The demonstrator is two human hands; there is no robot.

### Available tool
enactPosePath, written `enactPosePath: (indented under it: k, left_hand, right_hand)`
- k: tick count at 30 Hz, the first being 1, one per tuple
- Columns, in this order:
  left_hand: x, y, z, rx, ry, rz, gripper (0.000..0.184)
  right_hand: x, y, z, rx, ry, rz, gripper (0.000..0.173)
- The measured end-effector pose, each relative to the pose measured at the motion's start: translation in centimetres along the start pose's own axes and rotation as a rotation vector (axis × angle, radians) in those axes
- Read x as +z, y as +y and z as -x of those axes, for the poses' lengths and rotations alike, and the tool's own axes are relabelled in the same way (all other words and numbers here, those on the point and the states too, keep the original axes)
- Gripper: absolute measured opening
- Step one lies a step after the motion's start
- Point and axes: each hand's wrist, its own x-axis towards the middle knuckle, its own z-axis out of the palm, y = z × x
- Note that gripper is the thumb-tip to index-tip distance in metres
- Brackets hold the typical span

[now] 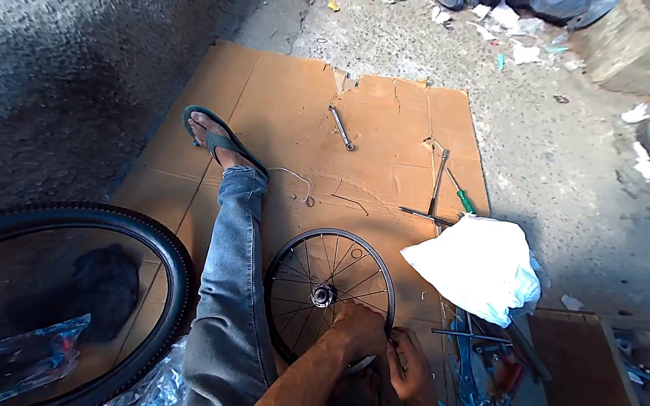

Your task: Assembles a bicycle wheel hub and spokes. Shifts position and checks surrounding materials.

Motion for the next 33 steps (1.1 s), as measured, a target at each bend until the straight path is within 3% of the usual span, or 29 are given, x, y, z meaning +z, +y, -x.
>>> enactPosePath:
  k: [2,5,9,11,15,18,22,28,33]
  left_hand:
    - [0.2,0.0,0.0,0.007,0.023,0.020,0.039]
    - [0.5,-0.4,-0.1,0.043,0.046,0.088,0.040]
    - [0.6,-1.4,-0.7,0.110,0.060,0.105,0.030]
    - [0.4,-1.2,-0.7,0.096,0.041,0.071,0.029]
    - [0.3,-0.1,-0.3,0.026,-0.012,-0.047,0.036]
    - [0.5,-0.5,-0.2,0.067,0.035,-0.017,0.039]
    - [0.4,-1.0,-0.3,0.103,0.037,0.037,0.034]
    - [0.6,-0.6,-0.2,0.093,0.022,-0.050,0.036]
    - [0.8,-1.4,-0.4,0.165,0.079,0.015,0.031]
  right_hand:
    - [0.1,0.0,0.0,0.038,0.006,-0.061,0.028]
    - [0.1,0.4,0.0,0.019,0.019,-0.043,0.016]
    - [-0.2,0.5,0.2,0.008,-0.030,0.005,0.022]
    - [-0.1,0.3,0.2,0.061,-0.017,-0.065,0.026]
    - [-0.1,0.1,-0.1,0.077,0.002,-0.080,0.014]
    - [-0.6,0.1,-0.1,0.028,-0.035,0.016,0.022]
    - [0.0,-0.2,0.0,0.084,-0.006,-0.087,0.026]
    - [-0.1,-0.1,-0.1,0.066,0.015,-0.040,0.013]
    - [-0.2,0.3,0.4,0.042,-0.010,0.001,0.023]
